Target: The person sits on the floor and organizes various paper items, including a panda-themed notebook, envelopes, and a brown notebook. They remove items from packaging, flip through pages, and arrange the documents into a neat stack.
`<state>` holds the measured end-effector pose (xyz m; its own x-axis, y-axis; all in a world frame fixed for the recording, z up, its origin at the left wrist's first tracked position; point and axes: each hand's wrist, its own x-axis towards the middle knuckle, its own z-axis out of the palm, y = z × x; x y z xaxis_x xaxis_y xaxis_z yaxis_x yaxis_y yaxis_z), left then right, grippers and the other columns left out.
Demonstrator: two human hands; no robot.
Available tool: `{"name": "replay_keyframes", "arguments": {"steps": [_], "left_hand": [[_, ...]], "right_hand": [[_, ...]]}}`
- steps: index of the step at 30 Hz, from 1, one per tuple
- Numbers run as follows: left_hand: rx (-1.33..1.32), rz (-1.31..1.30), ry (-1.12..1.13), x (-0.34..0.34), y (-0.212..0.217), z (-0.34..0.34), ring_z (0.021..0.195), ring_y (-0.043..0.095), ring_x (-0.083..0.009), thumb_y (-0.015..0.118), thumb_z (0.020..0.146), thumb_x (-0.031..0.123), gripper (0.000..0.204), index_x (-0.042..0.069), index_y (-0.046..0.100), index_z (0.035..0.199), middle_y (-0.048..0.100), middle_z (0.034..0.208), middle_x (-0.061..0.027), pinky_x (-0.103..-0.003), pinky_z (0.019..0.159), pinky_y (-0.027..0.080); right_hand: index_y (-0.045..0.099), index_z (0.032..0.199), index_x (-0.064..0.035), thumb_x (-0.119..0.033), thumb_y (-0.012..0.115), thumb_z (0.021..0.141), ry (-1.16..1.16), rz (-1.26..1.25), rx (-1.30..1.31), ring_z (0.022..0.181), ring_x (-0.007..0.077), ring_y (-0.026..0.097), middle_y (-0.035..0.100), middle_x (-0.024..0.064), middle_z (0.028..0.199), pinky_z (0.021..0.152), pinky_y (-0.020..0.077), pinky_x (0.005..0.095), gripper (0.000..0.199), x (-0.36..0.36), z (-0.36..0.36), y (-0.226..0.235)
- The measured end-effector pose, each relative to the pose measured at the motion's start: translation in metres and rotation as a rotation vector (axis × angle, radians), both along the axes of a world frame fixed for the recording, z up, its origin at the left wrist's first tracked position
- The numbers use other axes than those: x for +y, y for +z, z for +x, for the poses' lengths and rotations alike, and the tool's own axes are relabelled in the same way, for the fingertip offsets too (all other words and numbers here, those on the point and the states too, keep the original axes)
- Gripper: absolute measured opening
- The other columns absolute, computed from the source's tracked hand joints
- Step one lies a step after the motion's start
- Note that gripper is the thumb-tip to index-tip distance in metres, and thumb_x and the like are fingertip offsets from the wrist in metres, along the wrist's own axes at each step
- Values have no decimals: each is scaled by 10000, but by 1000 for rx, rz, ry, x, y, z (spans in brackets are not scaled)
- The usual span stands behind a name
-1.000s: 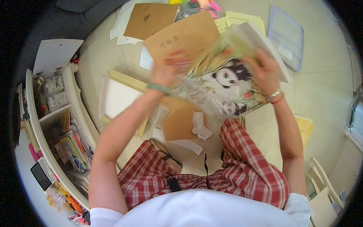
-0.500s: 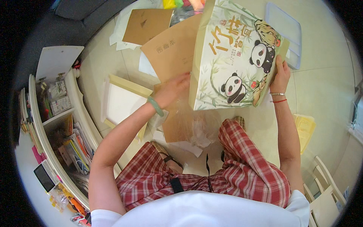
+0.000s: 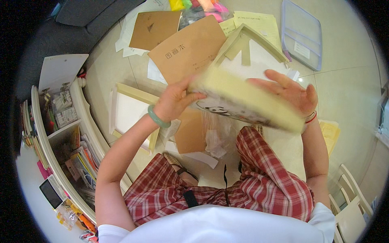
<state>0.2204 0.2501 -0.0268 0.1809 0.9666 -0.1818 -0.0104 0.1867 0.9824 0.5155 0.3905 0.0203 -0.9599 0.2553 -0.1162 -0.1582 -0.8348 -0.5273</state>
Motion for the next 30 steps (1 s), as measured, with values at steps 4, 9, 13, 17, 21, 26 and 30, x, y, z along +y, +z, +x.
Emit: {"name": "replay_keyframes", "arguments": {"steps": [4, 9, 13, 17, 21, 26, 30], "left_hand": [[386, 402, -91, -12, -8, 18, 877, 619, -275, 637, 810, 12, 457, 169, 571, 1234, 631, 1042, -98, -364, 769, 501], [455, 454, -77, -5, 24, 11, 803, 600, -245, 730, 749, 109, 342, 119, 623, 1074, 627, 896, -76, -347, 699, 475], [408, 225, -72, -9, 39, -15, 791, 562, -193, 773, 718, 88, 330, 68, 630, 1015, 614, 908, -59, -297, 711, 458], [300, 113, -55, -7, 41, -15, 754, 519, -134, 795, 723, 116, 317, 56, 623, 983, 559, 837, -24, -265, 711, 431], [-126, -127, -172, 2, 67, -11, 749, 503, -99, 802, 729, 127, 279, 55, 613, 922, 565, 823, -1, -252, 701, 420], [-19, -98, -213, 2, 78, -12, 661, 464, -78, 805, 727, 130, 233, 61, 591, 787, 513, 728, 27, -258, 581, 384], [201, 127, -75, -3, 77, -1, 573, 416, -90, 790, 727, 103, 227, 57, 569, 741, 463, 663, 6, -276, 501, 338]], "right_hand": [[146, 1488, -53, -661, 654, 692, 206, 413, -196, 1366, 303, 307, 279, 199, 1491, 1098, 246, 435, 1123, -14, -66, 34], [452, 1342, -33, -302, 836, 670, 274, 849, -404, 1104, 218, 553, 539, 93, 1286, 962, 410, 348, 819, -18, -62, 57], [569, 1197, -29, -247, 821, 686, 169, 1003, -590, 1024, 197, 578, 594, 61, 1151, 924, 427, 318, 610, -12, -29, 68], [613, 1054, -28, -187, 821, 671, -27, 1189, -594, 849, 169, 560, 596, 32, 920, 787, 439, 287, 463, -22, -44, 68], [588, 914, -29, -193, 845, 642, 98, 1277, -476, 722, 164, 496, 532, 29, 783, 680, 399, 273, 409, -16, -63, 73], [573, 865, -31, -225, 858, 632, 213, 1159, -366, 714, 162, 500, 540, 39, 772, 656, 394, 274, 417, -8, -61, 70], [585, 846, -29, -215, 862, 624, 118, 1176, -481, 690, 165, 501, 547, 43, 752, 634, 395, 276, 401, -12, -58, 63]]}}
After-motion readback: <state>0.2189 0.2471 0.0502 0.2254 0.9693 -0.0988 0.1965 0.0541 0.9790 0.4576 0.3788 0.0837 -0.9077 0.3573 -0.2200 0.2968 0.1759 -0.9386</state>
